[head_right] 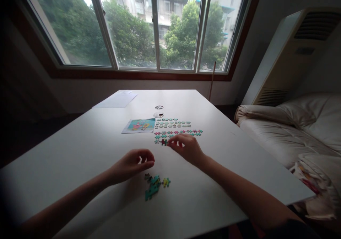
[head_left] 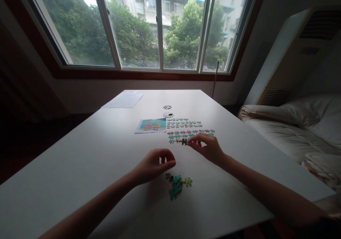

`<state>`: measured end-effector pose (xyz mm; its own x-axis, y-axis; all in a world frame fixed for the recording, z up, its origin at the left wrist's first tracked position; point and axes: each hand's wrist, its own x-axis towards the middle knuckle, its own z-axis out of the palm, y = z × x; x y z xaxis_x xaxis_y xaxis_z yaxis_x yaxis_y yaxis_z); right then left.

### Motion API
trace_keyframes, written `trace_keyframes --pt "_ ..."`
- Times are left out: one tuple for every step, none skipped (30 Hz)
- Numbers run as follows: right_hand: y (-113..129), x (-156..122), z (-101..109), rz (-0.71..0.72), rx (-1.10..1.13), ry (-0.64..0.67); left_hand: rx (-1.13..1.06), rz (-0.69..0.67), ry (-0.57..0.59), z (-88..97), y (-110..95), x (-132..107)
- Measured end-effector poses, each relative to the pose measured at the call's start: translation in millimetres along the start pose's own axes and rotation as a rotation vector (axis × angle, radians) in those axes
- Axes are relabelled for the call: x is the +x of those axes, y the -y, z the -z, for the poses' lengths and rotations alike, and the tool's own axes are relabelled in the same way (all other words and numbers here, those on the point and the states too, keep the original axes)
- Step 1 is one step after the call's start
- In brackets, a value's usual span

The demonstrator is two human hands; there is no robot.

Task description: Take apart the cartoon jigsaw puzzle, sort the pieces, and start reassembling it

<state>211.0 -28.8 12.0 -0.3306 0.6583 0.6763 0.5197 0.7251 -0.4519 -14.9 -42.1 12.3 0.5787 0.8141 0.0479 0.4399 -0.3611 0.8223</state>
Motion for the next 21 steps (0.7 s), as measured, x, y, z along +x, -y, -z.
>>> trace_keyframes --pt "-5.7 1.8 3.8 -0.026 0.001 -0.048 0.080 -0.030 0.012 -1.6 -0.9 -2.0" --pt "-11.3 3.3 7.2 -0.053 -0.001 -0.092 0.142 -0.056 0.028 -3.6 -1.9 -4.0" --pt "-16.5 4.4 10.1 -0.078 -0.004 -0.130 0.194 -0.079 0.043 -5.7 -3.0 -6.0" --pt "-21.0 5.3 12.5 -0.098 -0.009 -0.157 0.236 -0.099 0.056 -7.8 -3.9 -7.7" --pt "-24.5 5.9 14.3 -0.114 -0.016 -0.176 0.270 -0.114 0.067 -9.7 -4.8 -9.2" --pt "-27.1 6.3 15.6 -0.124 -0.023 -0.187 0.297 -0.124 0.077 -11.3 -5.4 -10.3" --pt "-28.6 6.6 16.5 -0.129 -0.029 -0.194 0.319 -0.131 0.085 -12.6 -6.0 -11.1" --pt "-29.3 6.8 17.0 -0.130 -0.033 -0.196 0.336 -0.133 0.091 -13.6 -6.4 -11.6" --pt "-29.4 6.9 17.3 -0.128 -0.035 -0.194 0.350 -0.132 0.098 -14.3 -6.6 -11.9" --pt "-29.2 7.0 17.3 -0.124 -0.035 -0.192 0.360 -0.126 0.105 -14.7 -6.8 -12.0" --pt "-28.8 7.1 17.3 -0.119 -0.033 -0.190 0.368 -0.122 0.108 -15.0 -7.1 -12.0" --pt "-28.6 7.1 17.2 -0.115 -0.029 -0.186 0.375 -0.121 0.111 -15.0 -7.3 -12.0" --pt "-28.5 7.1 17.1 -0.110 -0.025 -0.182 0.380 -0.122 0.112 -15.0 -7.7 -12.0" --pt "-28.5 7.1 17.0 -0.107 -0.021 -0.178 0.385 -0.126 0.115 -14.9 -8.0 -12.0" --pt "-28.8 6.9 16.9 -0.102 -0.017 -0.176 0.389 -0.132 0.118 -14.8 -8.4 -12.0" --pt "-29.1 6.8 17.1 -0.097 -0.015 -0.174 0.391 -0.137 0.125 -14.7 -8.8 -12.1" --pt "-29.5 6.8 17.4 -0.091 -0.014 -0.173 0.392 -0.141 0.132 -14.6 -9.0 -12.1" --pt "-30.0 6.9 18.0 -0.083 -0.015 -0.172 0.392 -0.144 0.138 -14.6 -9.1 -12.2" --pt "-30.6 7.1 19.0 -0.075 -0.017 -0.167 0.391 -0.146 0.140 -14.6 -9.0 -12.2" --pt "-31.5 7.7 20.5 -0.069 -0.022 -0.159 0.388 -0.149 0.142 -14.7 -8.8 -12.1" --pt "-32.9 8.5 22.5 -0.065 -0.030 -0.149 0.386 -0.152 0.143 -14.7 -8.5 -11.9"
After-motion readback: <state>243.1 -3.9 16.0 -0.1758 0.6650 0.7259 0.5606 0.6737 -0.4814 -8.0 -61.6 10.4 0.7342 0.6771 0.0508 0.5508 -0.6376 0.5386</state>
